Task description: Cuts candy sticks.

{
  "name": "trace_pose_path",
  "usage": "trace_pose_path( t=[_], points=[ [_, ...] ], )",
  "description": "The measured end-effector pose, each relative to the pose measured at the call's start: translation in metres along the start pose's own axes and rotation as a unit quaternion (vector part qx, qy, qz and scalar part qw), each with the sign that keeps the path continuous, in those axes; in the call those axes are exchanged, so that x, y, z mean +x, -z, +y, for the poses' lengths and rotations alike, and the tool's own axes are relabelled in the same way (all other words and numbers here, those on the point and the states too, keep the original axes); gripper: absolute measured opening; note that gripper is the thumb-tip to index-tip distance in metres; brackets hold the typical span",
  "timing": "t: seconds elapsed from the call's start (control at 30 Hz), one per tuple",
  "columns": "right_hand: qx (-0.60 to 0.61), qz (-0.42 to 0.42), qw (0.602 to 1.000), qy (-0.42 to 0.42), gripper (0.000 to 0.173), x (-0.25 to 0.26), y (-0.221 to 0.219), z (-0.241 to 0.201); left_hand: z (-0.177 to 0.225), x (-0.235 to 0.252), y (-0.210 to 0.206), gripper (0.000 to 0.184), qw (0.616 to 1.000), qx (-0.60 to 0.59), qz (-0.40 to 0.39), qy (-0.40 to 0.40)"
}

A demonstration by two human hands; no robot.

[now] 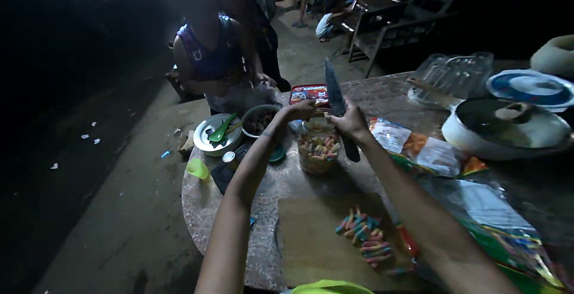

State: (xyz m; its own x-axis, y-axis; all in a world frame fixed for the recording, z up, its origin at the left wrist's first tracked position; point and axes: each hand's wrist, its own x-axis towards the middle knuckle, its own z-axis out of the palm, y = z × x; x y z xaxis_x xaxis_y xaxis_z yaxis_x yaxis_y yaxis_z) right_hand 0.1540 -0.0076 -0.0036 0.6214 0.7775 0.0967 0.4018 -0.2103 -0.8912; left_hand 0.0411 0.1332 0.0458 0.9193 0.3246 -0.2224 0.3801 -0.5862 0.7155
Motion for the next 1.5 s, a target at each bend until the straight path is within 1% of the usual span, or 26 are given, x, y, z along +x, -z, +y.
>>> trace_pose_path(
  t=[0.07,0.13,0.23,0.3,0.4,0.5,0.57,0.6,0.67,0.77,0.83,0.93,0.97,1.0,1.03,1.07,1.1,1.13,1.17,1.23,1.27,1.33,1.4,1.43,1.47,1.5],
  points=[
    [-0.035,0.002,0.999,0.004,0.062,-0.002,0.000,0.000,0.002,-0.002,0.000,0.033,0.991,0.129,0.015,-0.015],
    [-0.044,-0.014,0.999,0.001,0.066,-0.006,0.001,0.002,0.003,-0.002,-0.006,0.036,0.974,0.228,0.006,0.006],
    [-0.022,-0.024,0.999,0.010,0.060,-0.018,0.009,0.000,0.004,0.002,-0.022,0.040,0.946,0.317,0.025,0.060],
    [-0.012,-0.030,0.999,0.002,0.057,-0.025,0.021,-0.005,0.012,-0.003,-0.029,0.040,0.934,0.345,0.052,0.083],
    [0.005,-0.009,1.000,0.005,0.054,-0.036,0.045,0.000,0.019,-0.008,-0.037,0.040,0.932,0.352,0.050,0.073],
    [0.036,0.000,0.999,-0.024,0.064,-0.071,0.076,0.011,0.026,-0.011,-0.050,0.030,0.924,0.371,0.004,0.089],
    [0.067,0.020,0.997,-0.031,0.073,-0.095,0.097,0.023,0.028,-0.007,-0.051,0.028,0.927,0.361,-0.014,0.102],
    [0.075,0.026,0.996,-0.037,0.073,-0.110,0.106,0.030,0.024,-0.005,-0.051,0.029,0.930,0.353,-0.016,0.099],
    [0.089,0.041,0.994,-0.048,0.068,-0.139,0.121,0.046,0.011,0.002,-0.050,0.029,0.946,0.317,-0.005,0.072],
    [0.082,0.063,0.992,-0.078,0.059,-0.176,0.138,0.067,0.000,0.003,-0.047,0.027,0.967,0.249,0.039,0.019],
    [0.087,0.075,0.990,-0.088,0.051,-0.197,0.143,0.082,-0.001,0.001,-0.048,0.025,0.969,0.242,0.053,0.020],
    [0.085,0.091,0.986,-0.110,0.048,-0.228,0.145,0.098,0.012,-0.012,-0.055,0.026,0.973,0.219,0.059,0.037],
    [0.082,0.101,0.984,-0.119,0.048,-0.238,0.144,0.102,0.012,-0.015,-0.059,0.028,0.973,0.213,0.084,0.038],
    [0.080,0.109,0.983,-0.126,0.048,-0.247,0.143,0.107,0.011,-0.020,-0.066,0.035,0.969,0.201,0.136,0.035],
    [0.076,0.112,0.982,-0.128,0.050,-0.257,0.142,0.114,0.008,-0.025,-0.077,0.043,0.958,0.183,0.219,0.020],
    [0.074,0.111,0.983,-0.127,0.052,-0.267,0.139,0.121,0.003,-0.032,-0.095,0.046,0.933,0.173,0.315,-0.012],
    [0.075,0.113,0.983,-0.121,0.054,-0.277,0.134,0.129,-0.002,-0.040,-0.119,0.044,0.907,0.157,0.388,-0.051],
    [0.076,0.116,0.983,-0.117,0.053,-0.287,0.126,0.138,-0.006,-0.053,-0.151,0.041,0.898,0.141,0.409,-0.082],
    [0.075,0.115,0.984,-0.118,0.051,-0.297,0.117,0.146,-0.013,-0.069,-0.189,0.040,0.916,0.120,0.371,-0.097],
    [0.051,0.088,0.985,-0.142,0.046,-0.314,0.097,0.161,-0.034,-0.088,-0.270,0.046,0.955,0.097,0.249,-0.128],
    [0.021,0.067,0.983,-0.167,0.046,-0.319,0.089,0.168,-0.042,-0.091,-0.306,0.047,0.967,0.104,0.189,-0.138],
    [-0.060,0.021,0.974,-0.219,0.052,-0.325,0.077,0.183,-0.041,-0.099,-0.357,0.049,0.978,0.126,0.078,-0.150],
    [-0.129,0.003,0.964,-0.231,0.052,-0.328,0.070,0.196,-0.035,-0.102,-0.390,0.050,0.974,0.171,0.026,-0.144],
    [-0.149,0.001,0.963,-0.224,0.050,-0.330,0.067,0.203,-0.030,-0.101,-0.396,0.048,0.975,0.191,-0.016,-0.116],
    [-0.159,-0.002,0.963,-0.219,0.049,-0.332,0.066,0.208,-0.028,-0.099,-0.400,0.047,0.974,0.203,-0.027,-0.096],
    [-0.163,-0.003,0.963,-0.217,0.049,-0.333,0.064,0.212,-0.030,-0.097,-0.402,0.046,0.973,0.210,-0.008,-0.096]
  ],
)
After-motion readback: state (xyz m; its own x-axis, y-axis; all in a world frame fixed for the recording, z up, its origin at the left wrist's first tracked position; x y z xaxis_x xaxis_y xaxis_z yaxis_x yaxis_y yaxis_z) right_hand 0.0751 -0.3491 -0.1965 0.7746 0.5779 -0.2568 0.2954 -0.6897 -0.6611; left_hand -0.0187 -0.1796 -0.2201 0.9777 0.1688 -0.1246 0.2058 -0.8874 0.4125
